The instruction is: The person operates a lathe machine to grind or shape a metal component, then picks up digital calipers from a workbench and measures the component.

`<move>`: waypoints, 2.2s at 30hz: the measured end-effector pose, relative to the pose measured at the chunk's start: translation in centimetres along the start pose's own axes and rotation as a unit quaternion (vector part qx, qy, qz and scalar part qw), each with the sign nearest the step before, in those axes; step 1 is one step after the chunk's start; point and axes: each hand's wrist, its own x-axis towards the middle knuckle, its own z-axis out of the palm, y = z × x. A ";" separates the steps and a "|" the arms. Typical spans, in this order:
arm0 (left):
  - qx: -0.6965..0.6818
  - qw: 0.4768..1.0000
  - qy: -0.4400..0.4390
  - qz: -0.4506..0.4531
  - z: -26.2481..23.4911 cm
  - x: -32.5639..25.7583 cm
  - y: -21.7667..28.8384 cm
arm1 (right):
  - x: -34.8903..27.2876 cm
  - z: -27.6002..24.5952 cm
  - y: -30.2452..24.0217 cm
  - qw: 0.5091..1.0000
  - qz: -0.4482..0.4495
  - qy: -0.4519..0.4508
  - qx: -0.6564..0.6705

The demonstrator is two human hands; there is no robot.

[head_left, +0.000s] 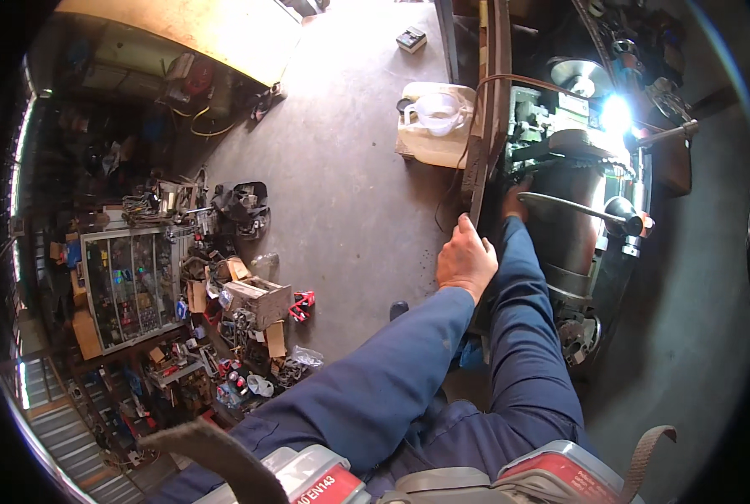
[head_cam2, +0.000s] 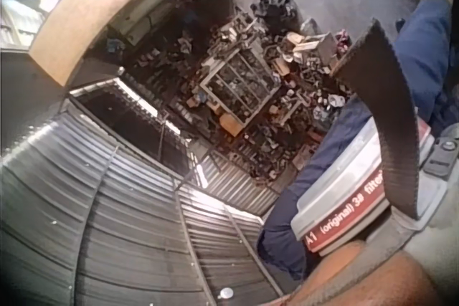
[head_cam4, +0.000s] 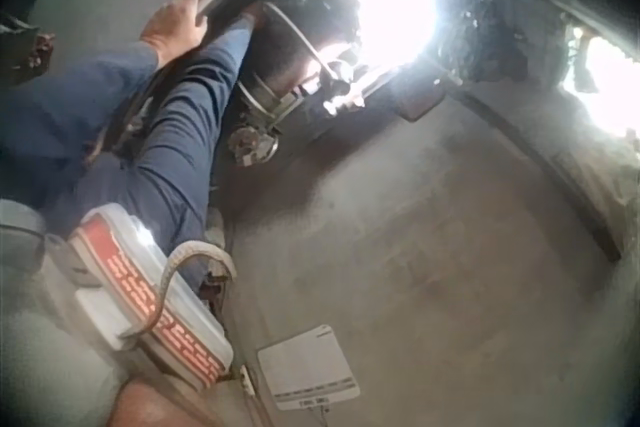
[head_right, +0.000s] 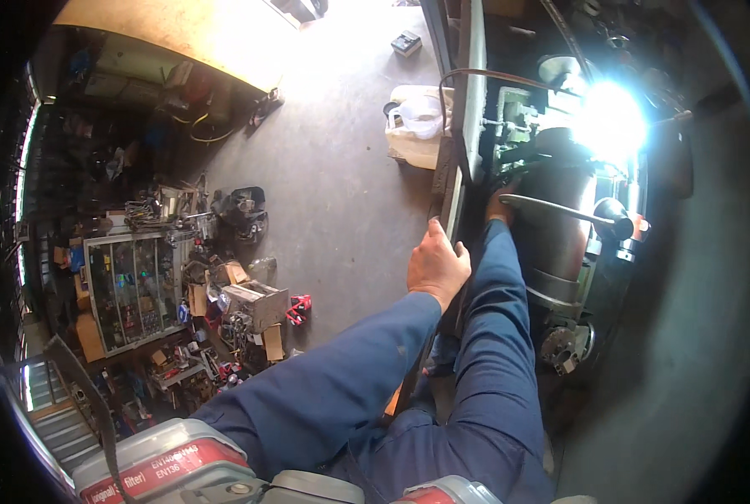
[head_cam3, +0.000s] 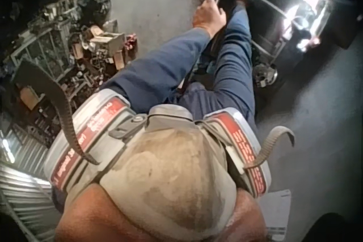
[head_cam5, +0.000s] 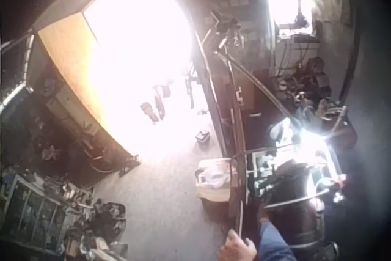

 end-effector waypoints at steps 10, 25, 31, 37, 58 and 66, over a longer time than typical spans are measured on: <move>-0.014 1.000 -0.002 0.009 0.2 0.3 -1.0 | 2.7 1.0 -0.8 0.979 -0.049 -0.195 -0.041; -0.011 1.000 -0.010 0.004 -0.2 0.1 -0.3 | 2.7 -2.1 -2.5 0.993 0.017 -0.104 -0.044; -0.005 1.000 -0.003 -0.010 -0.3 0.3 -1.4 | 1.4 1.1 -2.5 0.994 -0.063 -0.082 0.039; -0.002 1.000 0.004 -0.002 -0.1 0.3 -0.6 | 2.8 1.8 0.8 0.980 -0.099 -0.162 0.067; -0.014 1.000 -0.004 0.014 0.4 0.1 -0.3 | 4.7 0.1 -1.8 1.000 0.022 -0.014 0.005; -0.014 1.000 -0.009 0.008 0.3 0.2 -0.2 | 1.5 -2.4 -3.4 0.986 -0.032 -0.151 -0.059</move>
